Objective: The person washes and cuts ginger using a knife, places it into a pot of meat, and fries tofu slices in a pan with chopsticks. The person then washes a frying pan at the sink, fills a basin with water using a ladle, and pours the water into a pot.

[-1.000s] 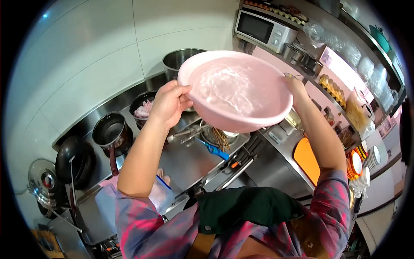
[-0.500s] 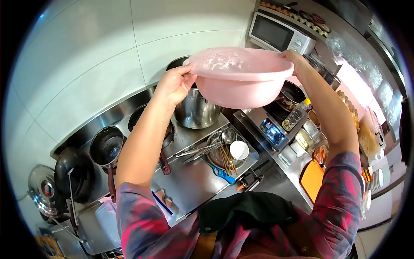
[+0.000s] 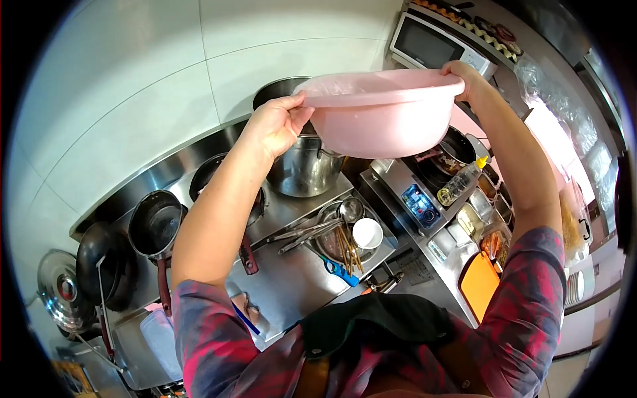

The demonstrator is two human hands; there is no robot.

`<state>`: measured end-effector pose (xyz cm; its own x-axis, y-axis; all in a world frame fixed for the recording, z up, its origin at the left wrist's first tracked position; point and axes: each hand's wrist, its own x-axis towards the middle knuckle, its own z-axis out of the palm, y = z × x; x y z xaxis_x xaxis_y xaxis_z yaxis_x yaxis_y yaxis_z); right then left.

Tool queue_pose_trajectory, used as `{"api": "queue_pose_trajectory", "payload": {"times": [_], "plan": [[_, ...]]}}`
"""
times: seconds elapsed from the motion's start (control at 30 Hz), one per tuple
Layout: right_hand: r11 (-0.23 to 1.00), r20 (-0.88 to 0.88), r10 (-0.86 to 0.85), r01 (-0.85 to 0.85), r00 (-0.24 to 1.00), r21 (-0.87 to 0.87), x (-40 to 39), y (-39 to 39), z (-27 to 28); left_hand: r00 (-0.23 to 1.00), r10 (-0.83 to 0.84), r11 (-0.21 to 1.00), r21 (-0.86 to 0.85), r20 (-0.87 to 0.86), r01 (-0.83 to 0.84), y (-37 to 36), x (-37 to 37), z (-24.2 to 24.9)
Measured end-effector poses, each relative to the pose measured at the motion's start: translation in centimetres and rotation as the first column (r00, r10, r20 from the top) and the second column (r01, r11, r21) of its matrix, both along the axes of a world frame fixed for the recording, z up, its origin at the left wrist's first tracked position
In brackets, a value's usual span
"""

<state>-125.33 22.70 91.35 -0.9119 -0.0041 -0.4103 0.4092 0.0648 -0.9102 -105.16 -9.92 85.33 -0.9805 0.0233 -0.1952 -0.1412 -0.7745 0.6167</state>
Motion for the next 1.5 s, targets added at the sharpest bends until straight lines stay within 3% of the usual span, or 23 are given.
{"api": "queue_pose_trajectory", "payload": {"times": [0.47,0.7,0.8,0.83,0.87,0.9,0.93,0.97,1.0,1.03,1.07,1.1,1.13,1.17,1.2,1.23,1.33,1.37,1.47,1.5], "plan": [[1.000,-0.108,-0.013,0.011,0.994,-0.017,-4.1,-1.9,1.8,0.998,0.026,0.993,0.112,0.065,-0.033,-0.1,-1.6,-0.5],[0.993,-0.225,0.065,-0.039,0.972,0.116,-5.3,-3.7,3.7,0.996,0.056,0.982,0.174,0.070,-0.068,-0.5,-2.2,-0.9],[0.985,-0.171,0.146,-0.128,0.974,0.114,-5.5,-4.2,5.3,0.995,0.050,0.977,0.201,0.092,-0.067,-0.8,-3.0,-1.7],[0.869,-0.334,0.304,-0.116,0.892,0.482,-5.2,-4.1,5.5,0.994,0.047,0.975,0.211,0.101,-0.067,-0.9,-3.3,-2.0],[0.637,-0.407,0.499,-0.006,0.765,0.771,-4.8,-4.0,5.7,0.992,0.044,0.976,0.209,0.115,-0.067,-0.9,-3.5,-2.3],[0.336,-0.373,0.691,0.181,0.619,0.924,-4.3,-3.9,5.9,0.991,0.041,0.976,0.208,0.129,-0.067,-0.9,-3.7,-2.5],[0.025,-0.240,0.843,0.410,0.482,0.912,-4.2,-3.9,5.9,0.989,0.038,0.976,0.206,0.143,-0.067,-0.9,-3.9,-2.8],[-0.060,-0.134,0.774,0.281,0.619,0.958,-5.4,-4.8,6.3,0.986,0.050,0.979,0.189,0.156,-0.079,-1.0,-4.1,-3.0],[0.382,-0.352,0.563,0.143,0.748,0.913,-5.4,-6.3,6.6,0.984,0.062,0.981,0.172,0.170,-0.091,-0.9,-4.2,-3.2],[0.759,-0.422,0.266,0.081,0.867,0.646,-5.3,-8.2,6.8,0.980,0.075,0.983,0.154,0.183,-0.104,-0.9,-4.2,-3.5],[0.967,-0.324,-0.033,0.112,0.946,0.228,-5.2,-9.6,7.2,0.978,0.074,0.986,0.131,0.196,-0.101,-0.8,-4.4,-4.1],[0.770,-0.395,0.257,0.060,0.882,0.635,-4.8,-10.3,7.7,0.972,0.091,0.989,0.099,0.216,-0.114,-0.2,-4.2,-4.0],[0.406,-0.317,0.535,0.091,0.783,0.909,-4.2,-10.8,8.2,0.965,0.108,0.990,0.067,0.238,-0.127,0.3,-4.0,-3.9],[-0.033,-0.111,0.729,0.197,0.676,0.980,-3.6,-11.1,8.6,0.971,0.076,0.996,0.030,0.228,-0.085,0.3,-4.2,-4.3],[-0.437,0.170,0.792,0.351,0.586,0.828,-3.4,-11.4,8.8,0.972,0.069,0.997,0.026,0.225,-0.077,0.4,-4.3,-4.6],[-0.171,-0.053,0.916,0.507,0.397,0.845,-4.1,-10.5,8.1,0.973,0.062,0.997,0.021,0.223,-0.069,0.8,-4.2,-5.0],[-0.437,0.244,0.880,0.493,0.408,0.753,-6.8,-13.7,8.9,0.981,0.002,0.991,0.133,0.193,-0.029,2.7,-3.5,-5.1],[-0.407,0.255,0.911,0.611,0.324,0.679,-9.1,-14.3,8.4,0.988,-0.001,0.977,0.209,0.156,-0.032,3.5,-3.8,-5.9],[-0.541,0.230,0.821,0.583,0.522,0.606,-7.6,-17.6,8.0,0.991,0.053,0.921,0.378,0.122,-0.096,7.2,-4.8,-7.9],[-0.277,-0.011,0.845,0.456,0.535,0.846,-5.1,-18.4,8.3,0.987,0.068,0.905,0.408,0.143,-0.122,8.3,-5.0,-7.8]]}}
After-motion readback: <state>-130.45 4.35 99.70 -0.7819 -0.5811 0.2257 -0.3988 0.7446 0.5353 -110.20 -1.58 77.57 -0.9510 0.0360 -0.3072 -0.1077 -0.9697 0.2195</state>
